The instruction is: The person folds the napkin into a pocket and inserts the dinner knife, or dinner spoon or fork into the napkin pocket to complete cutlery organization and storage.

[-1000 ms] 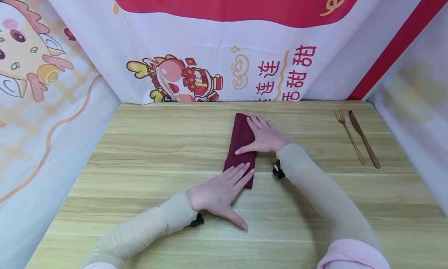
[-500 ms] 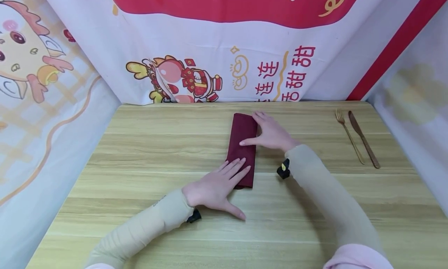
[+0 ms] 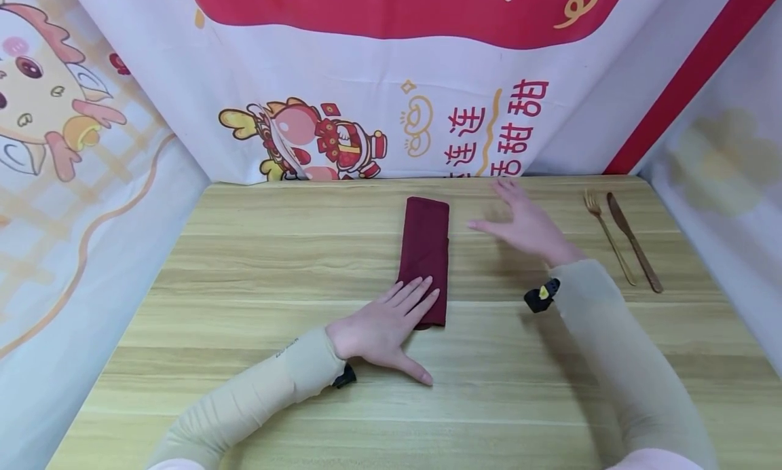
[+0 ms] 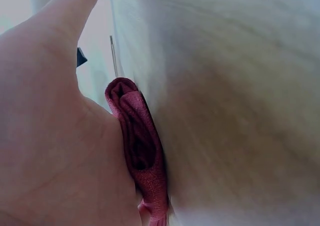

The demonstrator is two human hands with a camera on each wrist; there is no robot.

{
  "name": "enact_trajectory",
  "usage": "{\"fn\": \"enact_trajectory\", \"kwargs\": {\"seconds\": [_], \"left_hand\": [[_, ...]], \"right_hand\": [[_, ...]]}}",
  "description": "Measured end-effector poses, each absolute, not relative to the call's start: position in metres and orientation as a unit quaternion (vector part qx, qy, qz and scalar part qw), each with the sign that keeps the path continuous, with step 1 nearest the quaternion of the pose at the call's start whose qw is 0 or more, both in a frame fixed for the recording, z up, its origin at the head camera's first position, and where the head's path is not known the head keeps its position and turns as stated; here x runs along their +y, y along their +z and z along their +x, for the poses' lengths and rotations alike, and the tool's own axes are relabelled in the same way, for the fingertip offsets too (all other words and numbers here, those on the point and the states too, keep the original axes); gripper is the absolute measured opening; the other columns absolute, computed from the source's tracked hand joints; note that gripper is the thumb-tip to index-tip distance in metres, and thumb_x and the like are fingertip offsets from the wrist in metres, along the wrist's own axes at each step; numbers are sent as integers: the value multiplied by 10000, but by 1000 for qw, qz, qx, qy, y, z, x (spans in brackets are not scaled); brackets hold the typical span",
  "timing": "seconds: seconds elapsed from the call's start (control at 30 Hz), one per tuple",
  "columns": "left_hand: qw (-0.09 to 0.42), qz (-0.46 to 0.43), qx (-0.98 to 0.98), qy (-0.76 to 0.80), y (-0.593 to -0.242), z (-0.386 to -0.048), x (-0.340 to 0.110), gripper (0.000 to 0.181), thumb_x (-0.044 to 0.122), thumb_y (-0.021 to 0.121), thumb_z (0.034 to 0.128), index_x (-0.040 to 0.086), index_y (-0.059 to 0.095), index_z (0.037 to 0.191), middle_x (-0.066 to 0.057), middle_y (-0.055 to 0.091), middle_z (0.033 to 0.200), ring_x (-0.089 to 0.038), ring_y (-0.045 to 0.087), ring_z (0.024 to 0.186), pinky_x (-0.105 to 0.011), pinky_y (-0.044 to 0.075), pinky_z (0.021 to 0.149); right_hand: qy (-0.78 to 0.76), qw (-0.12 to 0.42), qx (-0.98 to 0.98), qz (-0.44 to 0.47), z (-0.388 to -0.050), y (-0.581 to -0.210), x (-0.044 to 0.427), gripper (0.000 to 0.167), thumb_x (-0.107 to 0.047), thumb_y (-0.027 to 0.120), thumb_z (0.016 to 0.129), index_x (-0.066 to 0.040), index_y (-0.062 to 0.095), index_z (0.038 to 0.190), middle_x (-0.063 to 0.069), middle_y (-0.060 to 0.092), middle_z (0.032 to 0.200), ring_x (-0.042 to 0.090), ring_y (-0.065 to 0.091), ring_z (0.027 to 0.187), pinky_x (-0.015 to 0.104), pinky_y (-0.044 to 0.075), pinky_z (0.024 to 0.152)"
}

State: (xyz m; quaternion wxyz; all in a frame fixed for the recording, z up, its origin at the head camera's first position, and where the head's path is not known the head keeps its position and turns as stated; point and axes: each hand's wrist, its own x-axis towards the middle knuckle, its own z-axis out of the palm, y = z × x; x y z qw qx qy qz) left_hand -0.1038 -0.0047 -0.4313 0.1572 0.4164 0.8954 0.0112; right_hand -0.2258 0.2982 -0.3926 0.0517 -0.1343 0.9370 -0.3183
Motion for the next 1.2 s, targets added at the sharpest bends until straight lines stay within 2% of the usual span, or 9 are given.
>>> {"fn": "enact_trajectory", "kwargs": {"seconds": [0.17,0.4,0.63,0.7,0.87,0.9,0.93,1.07,1.2], "left_hand": [[157,415,896,6,-430,-103,-4,1353,933,536,719,103,-22,1631,-107,-73,1688,-228,-76,1535,-373,-20,1218],[157,414,897,7,-434,-103,-5,1374,941,543,702,108,-37,1628,-106,-83,1686,-226,-81,1534,-373,-40,1215],[141,417,898,7,-442,-105,-5,1392,963,524,680,114,-40,1628,-103,-82,1686,-221,-85,1534,-370,-49,1213],[139,417,898,5,-443,-105,-5,1392,965,522,678,115,-37,1628,-101,-79,1687,-220,-84,1534,-368,-48,1213],[132,418,899,0,-442,-104,-4,1393,962,529,678,108,-21,1631,-110,-58,1689,-225,-68,1536,-368,-35,1216],[131,417,899,-2,-442,-104,-4,1391,960,531,680,106,-17,1631,-112,-53,1689,-226,-64,1537,-368,-30,1216],[131,417,899,-4,-441,-103,-4,1387,956,533,685,103,-15,1631,-114,-51,1690,-227,-61,1537,-370,-24,1217],[135,415,899,-14,-434,-101,-4,1367,936,546,706,94,1,1634,-117,-35,1692,-227,-39,1539,-373,6,1222],[138,417,898,-16,-426,-99,-3,1348,906,581,722,76,34,1633,-133,0,1690,-247,-2,1541,-383,42,1225]], "right_hand": [[-331,47,936,-109,-220,-384,319,1025,-560,748,881,-146,190,1636,98,41,1693,382,35,1526,712,125,1126],[-321,28,944,-73,-214,-369,347,1001,-559,754,877,-76,273,1610,212,275,1623,437,242,1472,642,231,1135],[-331,6,943,-31,-216,-370,383,940,-557,719,905,-118,284,1613,249,298,1599,459,314,1416,701,264,1077],[-337,-7,941,-20,-216,-371,392,915,-542,719,911,-118,305,1607,297,466,1441,462,463,1212,612,381,1012],[-354,3,935,9,-214,-370,414,938,-561,674,933,-94,235,1618,296,399,1501,483,414,1294,621,364,1045],[-359,12,933,16,-214,-370,418,951,-571,658,938,-86,209,1621,257,277,1605,485,303,1405,670,298,1078],[-358,21,933,22,-214,-369,422,965,-588,640,941,-80,185,1624,239,182,1642,495,215,1452,721,247,1070],[-329,33,943,36,-213,-369,438,991,-636,603,936,-51,185,1618,285,211,1617,561,264,1392,754,291,1006],[-331,45,942,42,-211,-372,451,1026,-655,610,922,-44,169,1618,307,232,1600,562,267,1389,759,313,983]]}}
